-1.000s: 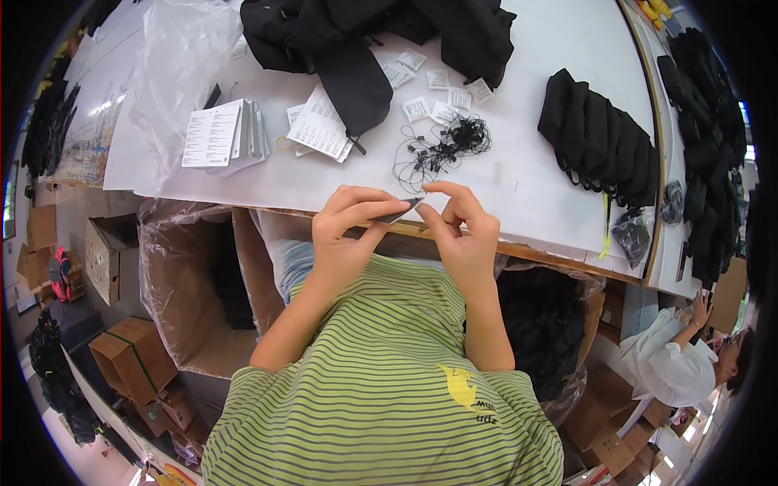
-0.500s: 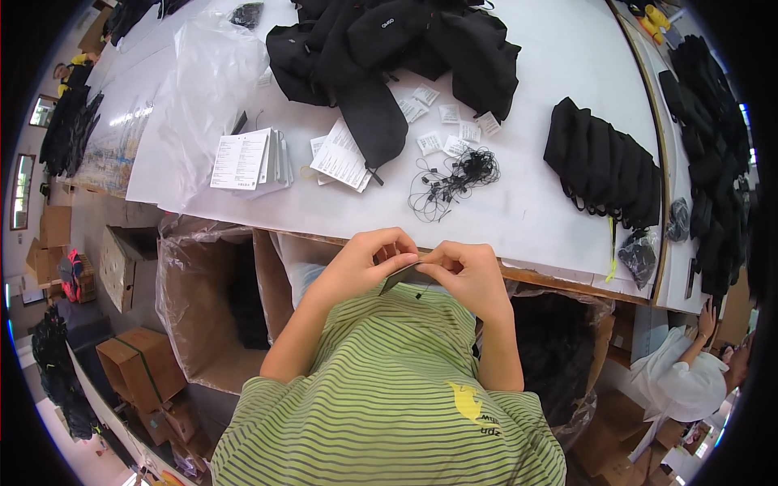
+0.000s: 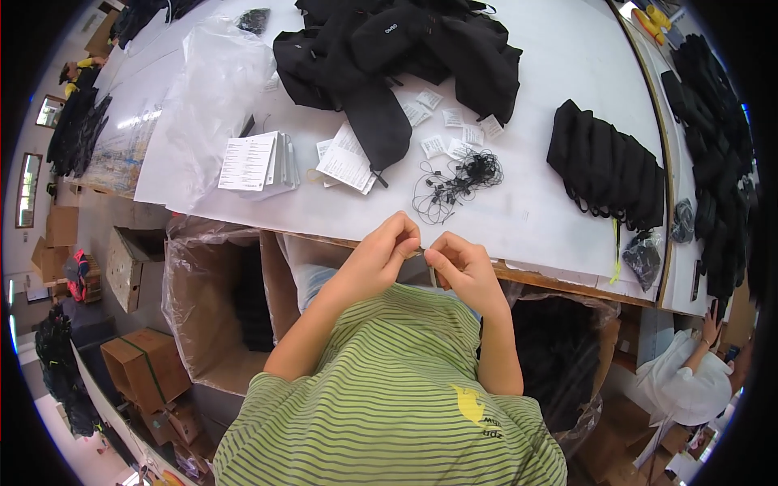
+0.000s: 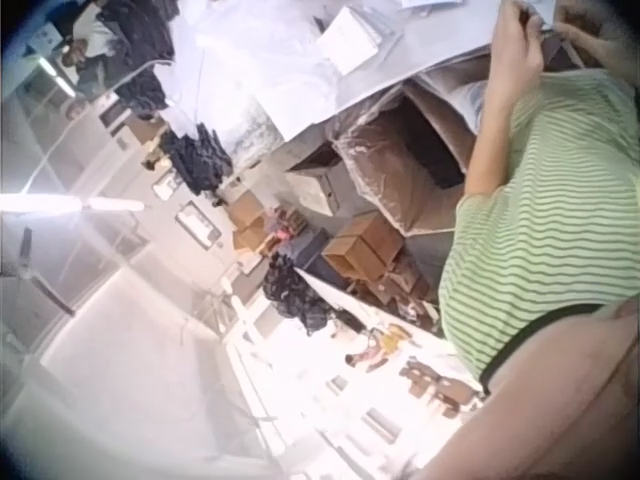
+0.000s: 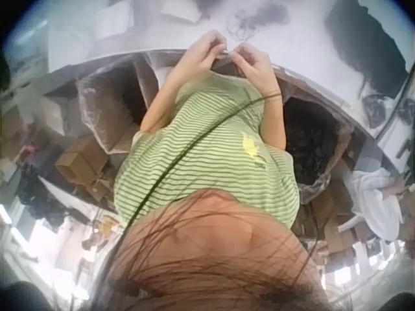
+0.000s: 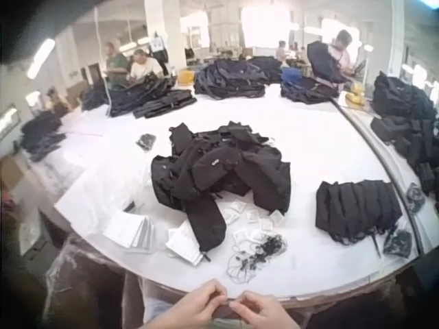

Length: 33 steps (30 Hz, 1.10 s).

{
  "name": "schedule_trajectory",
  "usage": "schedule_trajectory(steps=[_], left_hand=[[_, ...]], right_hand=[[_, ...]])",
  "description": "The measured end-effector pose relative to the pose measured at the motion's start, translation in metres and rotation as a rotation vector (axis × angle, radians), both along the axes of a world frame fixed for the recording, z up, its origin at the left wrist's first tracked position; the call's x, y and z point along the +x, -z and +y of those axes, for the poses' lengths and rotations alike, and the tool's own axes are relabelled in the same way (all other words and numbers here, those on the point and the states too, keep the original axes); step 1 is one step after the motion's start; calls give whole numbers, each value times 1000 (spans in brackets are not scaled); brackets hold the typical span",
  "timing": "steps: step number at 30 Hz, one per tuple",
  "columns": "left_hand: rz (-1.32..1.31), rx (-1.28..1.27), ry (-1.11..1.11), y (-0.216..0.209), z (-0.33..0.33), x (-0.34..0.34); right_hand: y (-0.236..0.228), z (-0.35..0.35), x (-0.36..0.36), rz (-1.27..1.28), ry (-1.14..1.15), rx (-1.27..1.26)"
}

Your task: Attaching product tags/labels to black zippered soft cases.

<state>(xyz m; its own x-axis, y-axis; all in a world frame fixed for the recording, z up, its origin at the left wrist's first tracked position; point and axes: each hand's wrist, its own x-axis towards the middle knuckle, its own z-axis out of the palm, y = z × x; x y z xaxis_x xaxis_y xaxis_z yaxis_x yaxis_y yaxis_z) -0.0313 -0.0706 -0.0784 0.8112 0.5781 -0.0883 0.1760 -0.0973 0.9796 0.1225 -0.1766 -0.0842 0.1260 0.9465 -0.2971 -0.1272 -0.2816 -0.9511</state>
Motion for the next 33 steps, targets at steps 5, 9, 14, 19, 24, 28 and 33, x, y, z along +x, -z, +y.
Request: schedule_trajectory(steps=[5,9,14,19,24,28,33], left_hand=[[-37,215,-63,-1,23,18],[-147,851,-577,11,143,56],[420,862,-762,-2,287,85],[651,559,-615,16,296,98],[254,645,-682,-9,257,98],[-35,1001,-666,-31,200,86],[-68,1384,-105,2,167,46]], right_hand=[[0,-1,1,92,109,-9],[5,-2,7,41,159,18],[5,-10,2,76,118,32],[2,-21,0,62,140,8],[6,-30,6,51,190,-1],[10,-33,11,0,239,5],[14,-36,15,-28,256,-54]])
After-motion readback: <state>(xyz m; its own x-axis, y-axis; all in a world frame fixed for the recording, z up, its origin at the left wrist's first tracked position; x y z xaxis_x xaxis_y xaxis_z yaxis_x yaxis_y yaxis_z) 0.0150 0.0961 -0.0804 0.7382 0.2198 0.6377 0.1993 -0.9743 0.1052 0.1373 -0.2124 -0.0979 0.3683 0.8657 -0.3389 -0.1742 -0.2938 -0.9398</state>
